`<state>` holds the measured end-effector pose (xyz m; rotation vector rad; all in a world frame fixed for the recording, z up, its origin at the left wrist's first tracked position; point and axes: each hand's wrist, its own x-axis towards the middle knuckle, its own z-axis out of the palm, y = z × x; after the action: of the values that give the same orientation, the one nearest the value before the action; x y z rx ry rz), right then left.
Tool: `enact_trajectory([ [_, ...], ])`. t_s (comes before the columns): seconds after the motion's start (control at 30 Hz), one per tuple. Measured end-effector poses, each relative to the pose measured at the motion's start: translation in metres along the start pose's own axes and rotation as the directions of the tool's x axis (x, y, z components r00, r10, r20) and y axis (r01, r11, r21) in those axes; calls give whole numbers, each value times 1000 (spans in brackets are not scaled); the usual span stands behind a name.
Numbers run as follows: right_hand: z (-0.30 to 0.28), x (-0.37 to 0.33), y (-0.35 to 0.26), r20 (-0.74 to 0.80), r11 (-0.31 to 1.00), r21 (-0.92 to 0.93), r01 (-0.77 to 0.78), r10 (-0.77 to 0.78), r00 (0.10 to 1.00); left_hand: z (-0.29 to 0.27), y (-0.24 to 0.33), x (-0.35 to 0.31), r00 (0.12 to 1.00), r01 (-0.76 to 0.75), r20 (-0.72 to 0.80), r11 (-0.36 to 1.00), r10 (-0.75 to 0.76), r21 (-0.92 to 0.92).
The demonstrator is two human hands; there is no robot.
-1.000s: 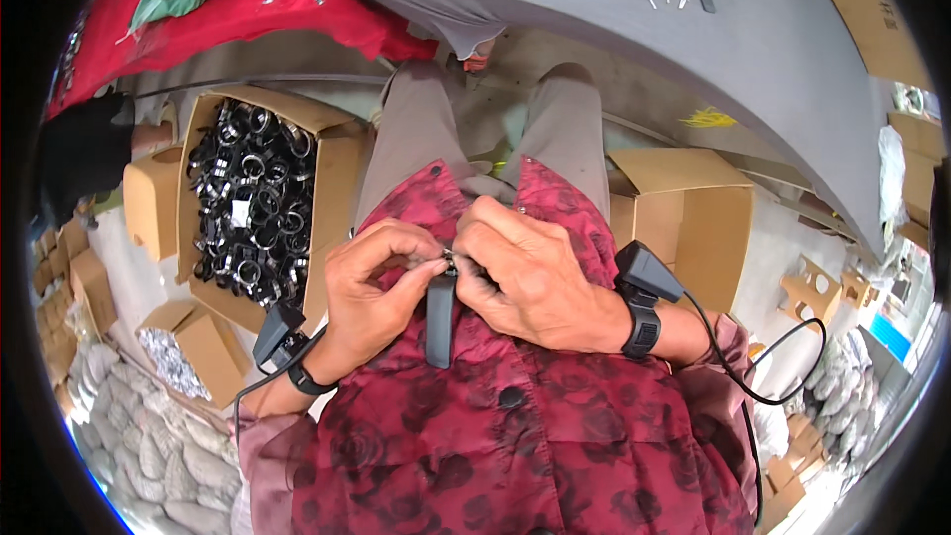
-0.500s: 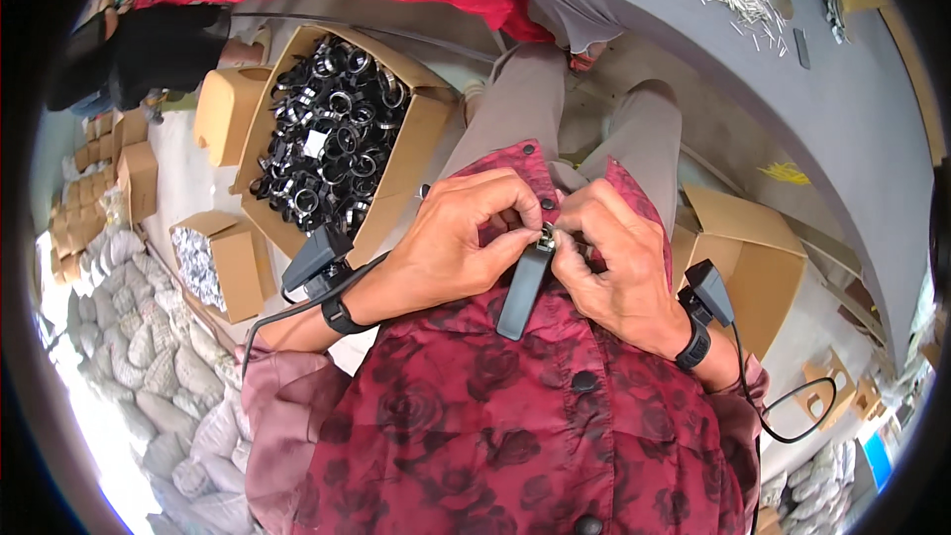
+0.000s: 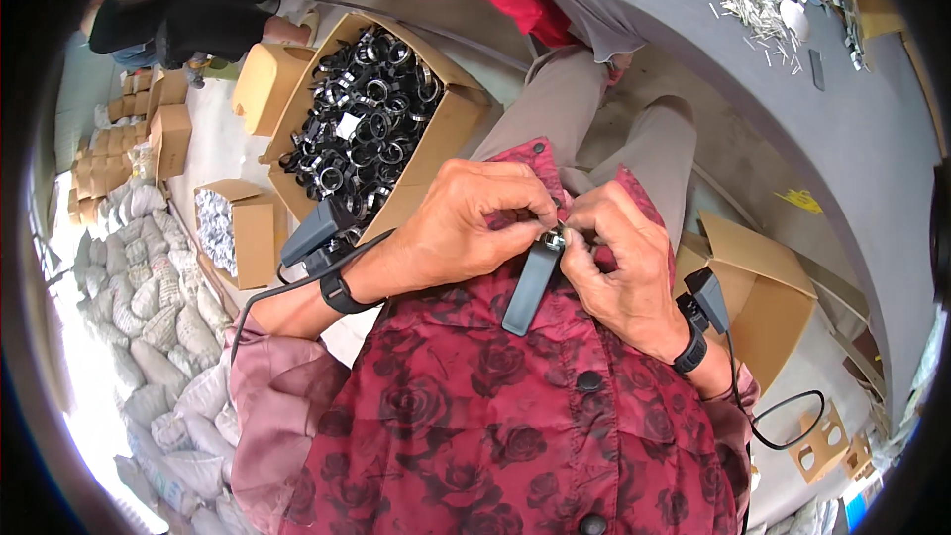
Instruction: Manually assembling small metal and plastic components to form larger mechanical circular parts.
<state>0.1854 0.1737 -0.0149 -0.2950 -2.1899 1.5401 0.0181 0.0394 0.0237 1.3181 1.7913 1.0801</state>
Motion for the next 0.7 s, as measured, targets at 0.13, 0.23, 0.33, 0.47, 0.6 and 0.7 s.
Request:
enact_trajectory([
  [0.13, -1, -2, 2, -3, 1000, 24, 6, -6, 1000, 1, 2, 2, 999, -33, 17, 998, 32, 44],
  [0.23, -3, -3, 2, 2, 999, 37, -6, 6, 1000, 1, 2, 3, 999, -46, 29, 998, 44, 46],
  [0.33, -4, -3, 4, 5, 999, 36, -5, 5, 1000, 1, 2, 3, 999, -41, 37, 998, 39, 41],
  [0.47, -3, -3, 6, -1, 999, 44, -4, 4, 1000, 1, 1, 6, 998, -48, 54, 998, 45, 50],
  [0.6, -3, -4, 9, -8, 999, 42, -6, 6, 1000, 1, -2, 9, 997, -47, 69, 997, 43, 63],
  [0.7, -1, -5, 11, -24, 999, 49, -9, 10, 1000, 2, -3, 11, 995, 8, 102, 1000, -7, -11],
])
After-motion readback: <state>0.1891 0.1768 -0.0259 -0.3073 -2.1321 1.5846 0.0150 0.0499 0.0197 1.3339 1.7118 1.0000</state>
